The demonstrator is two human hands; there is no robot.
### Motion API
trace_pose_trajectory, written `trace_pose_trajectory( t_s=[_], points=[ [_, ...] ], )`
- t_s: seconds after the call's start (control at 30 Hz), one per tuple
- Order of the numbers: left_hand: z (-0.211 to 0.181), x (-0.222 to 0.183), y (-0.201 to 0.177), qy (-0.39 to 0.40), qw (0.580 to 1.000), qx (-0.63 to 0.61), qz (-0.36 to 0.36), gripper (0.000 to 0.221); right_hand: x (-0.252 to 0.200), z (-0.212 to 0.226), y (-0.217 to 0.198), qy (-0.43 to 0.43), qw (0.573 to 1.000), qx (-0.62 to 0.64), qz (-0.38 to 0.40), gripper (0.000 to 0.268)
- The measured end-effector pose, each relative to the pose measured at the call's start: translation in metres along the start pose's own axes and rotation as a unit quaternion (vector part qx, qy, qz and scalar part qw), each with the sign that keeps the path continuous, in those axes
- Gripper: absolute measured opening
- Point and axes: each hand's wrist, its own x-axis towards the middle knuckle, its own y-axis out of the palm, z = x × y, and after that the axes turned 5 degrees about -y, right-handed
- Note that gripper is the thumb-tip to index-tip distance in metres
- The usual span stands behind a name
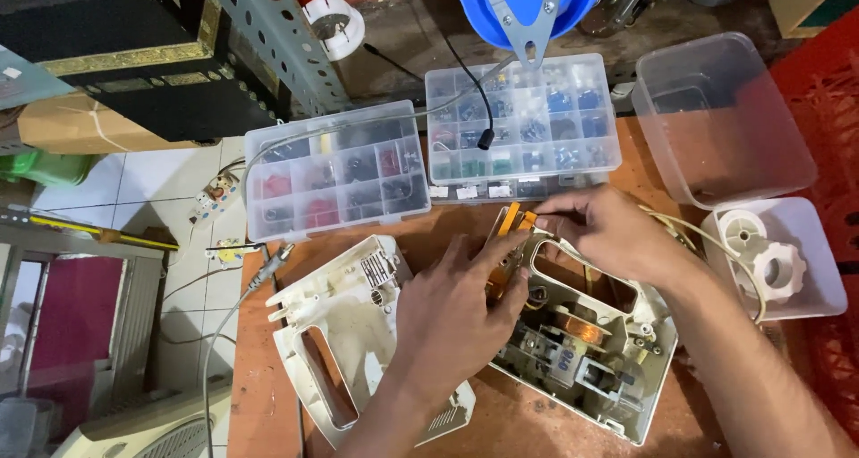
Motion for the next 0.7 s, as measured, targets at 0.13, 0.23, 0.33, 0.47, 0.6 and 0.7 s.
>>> trace_pose_trajectory(
  t_s=[0.13,0.23,0.33,0.47,0.6,0.7],
  points=[
    [-0.002,-0.001,-0.004,-0.008,0.999,-0.004,0.031,0.046,0.005,-0.016,0.002,-0.088,0.996,0.014,0.005,0.033],
    [-0.006,0.001,-0.007,-0.024,0.998,0.015,0.062,0.058,-0.004,0.002,0.000,0.000,1.000,0.002,0.015,0.039],
    [-0.003,0.001,-0.004,-0.006,0.998,-0.002,0.056,0.057,0.009,-0.016,0.001,-0.046,0.998,-0.031,0.024,0.069],
    [-0.003,0.000,-0.005,-0.018,0.997,0.005,0.074,0.061,0.005,-0.012,-0.012,-0.033,0.997,-0.047,0.050,0.093],
    [0.004,-0.006,0.005,0.028,0.999,-0.029,-0.001,0.060,0.013,-0.031,-0.005,-0.348,0.930,-0.112,-0.047,0.037],
    [0.007,-0.006,0.007,0.035,0.998,-0.049,-0.012,0.066,0.013,-0.031,-0.004,-0.496,0.852,-0.138,-0.091,0.024]
  ],
)
